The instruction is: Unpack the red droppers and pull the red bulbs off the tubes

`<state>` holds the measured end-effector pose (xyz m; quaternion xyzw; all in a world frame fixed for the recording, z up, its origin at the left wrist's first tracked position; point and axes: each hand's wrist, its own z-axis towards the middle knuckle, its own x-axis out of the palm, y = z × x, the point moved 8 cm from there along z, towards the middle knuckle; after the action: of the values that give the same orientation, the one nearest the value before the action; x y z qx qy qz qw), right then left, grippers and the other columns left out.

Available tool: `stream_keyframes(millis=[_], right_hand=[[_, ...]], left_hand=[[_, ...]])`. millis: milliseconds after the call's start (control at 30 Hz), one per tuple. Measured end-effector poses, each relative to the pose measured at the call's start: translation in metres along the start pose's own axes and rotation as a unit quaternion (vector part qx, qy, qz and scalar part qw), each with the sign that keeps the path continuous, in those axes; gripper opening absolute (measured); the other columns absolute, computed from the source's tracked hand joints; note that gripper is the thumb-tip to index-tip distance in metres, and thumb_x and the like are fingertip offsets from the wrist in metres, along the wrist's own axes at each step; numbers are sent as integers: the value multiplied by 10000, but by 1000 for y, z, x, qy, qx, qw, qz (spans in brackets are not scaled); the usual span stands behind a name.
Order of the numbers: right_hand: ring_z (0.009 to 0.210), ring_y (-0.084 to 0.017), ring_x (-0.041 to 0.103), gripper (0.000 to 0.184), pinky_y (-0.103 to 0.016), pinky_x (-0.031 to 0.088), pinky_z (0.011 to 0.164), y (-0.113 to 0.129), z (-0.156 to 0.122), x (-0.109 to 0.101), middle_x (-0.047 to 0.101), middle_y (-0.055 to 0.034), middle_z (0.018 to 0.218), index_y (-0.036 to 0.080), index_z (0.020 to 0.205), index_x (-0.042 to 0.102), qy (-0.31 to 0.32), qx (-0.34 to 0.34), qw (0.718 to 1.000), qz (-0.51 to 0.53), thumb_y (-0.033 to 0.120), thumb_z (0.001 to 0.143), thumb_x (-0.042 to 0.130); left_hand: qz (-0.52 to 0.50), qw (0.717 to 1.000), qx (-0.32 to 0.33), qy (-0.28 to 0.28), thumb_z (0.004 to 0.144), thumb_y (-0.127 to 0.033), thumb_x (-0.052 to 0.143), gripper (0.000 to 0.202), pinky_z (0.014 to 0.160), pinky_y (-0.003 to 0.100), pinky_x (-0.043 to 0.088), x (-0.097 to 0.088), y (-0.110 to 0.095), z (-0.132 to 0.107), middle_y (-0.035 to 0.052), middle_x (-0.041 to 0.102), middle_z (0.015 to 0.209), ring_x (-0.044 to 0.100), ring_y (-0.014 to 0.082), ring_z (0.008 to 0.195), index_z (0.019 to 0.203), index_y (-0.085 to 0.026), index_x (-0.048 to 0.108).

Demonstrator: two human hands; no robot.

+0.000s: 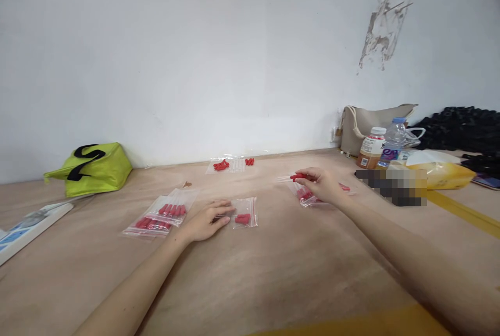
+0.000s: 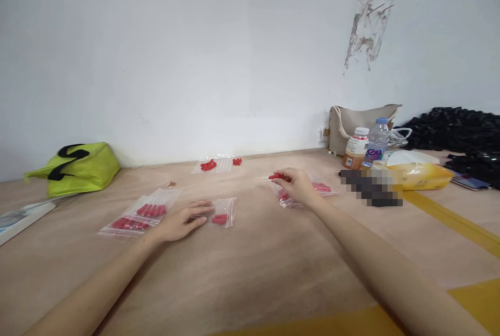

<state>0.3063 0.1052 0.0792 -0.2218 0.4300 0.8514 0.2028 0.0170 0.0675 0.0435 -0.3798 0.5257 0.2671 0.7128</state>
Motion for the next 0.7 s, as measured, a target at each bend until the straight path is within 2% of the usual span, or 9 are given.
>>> stream_keyframes(millis=[33, 100, 233, 367, 500, 700], right_hand=[[853, -170, 587, 225, -305, 461, 767, 7, -1, 4, 634, -64, 943, 191, 938, 625, -19, -50, 997, -56, 329, 821, 491], [898, -178, 572, 240, -302, 442, 789, 17, -5, 24, 610, -82, 999, 185, 982, 611, -12, -124, 978, -167, 269, 862, 420], [877, -195, 567, 276, -298, 435, 740, 18, -12, 68, 598, -116, 1001, 140, 1055, 571, 70, -179, 920, -342, 179, 885, 356], [849, -194, 560, 262, -301, 427, 729, 13, -17, 85, 597, -114, 964, 135, 1051, 569, 113, -204, 891, -390, 144, 873, 378], [840, -201, 554, 286, -316, 430, 722, 11, -23, 93, 584, -123, 983, 125, 1089, 546, 141, -230, 860, -433, 98, 850, 391], [866, -208, 554, 288, -314, 426, 726, 10, -26, 98, 578, -119, 1009, 128, 1112, 529, 154, -231, 849, -450, 120, 860, 390]], left_hand=[[10, 1000, -15, -24, 861, -420, 366, 384, 1009, 381, 317, -4, -1, 0, 17, 461, 1298, 409, 208, 1197, 1171, -268, 536], [26, 996, -48, -70, 867, -414, 351, 385, 1002, 385, 325, -8, -3, -2, 24, 471, 1287, 431, 212, 1175, 1163, -261, 544], [23, 993, -63, -100, 855, -462, 361, 447, 1003, 408, 312, 7, -9, -3, 64, 437, 1311, 389, 233, 1201, 1214, -234, 498], [-11, 995, -57, -76, 860, -478, 341, 473, 1005, 396, 312, 24, -6, -3, 79, 428, 1316, 388, 223, 1204, 1240, -227, 470], [-20, 996, -56, -73, 858, -488, 343, 470, 1008, 399, 308, 24, -4, -3, 75, 441, 1307, 395, 225, 1199, 1225, -232, 488], [-6, 996, -51, -69, 862, -480, 337, 466, 1010, 398, 305, 23, -6, -2, 76, 444, 1304, 392, 224, 1201, 1223, -229, 492]])
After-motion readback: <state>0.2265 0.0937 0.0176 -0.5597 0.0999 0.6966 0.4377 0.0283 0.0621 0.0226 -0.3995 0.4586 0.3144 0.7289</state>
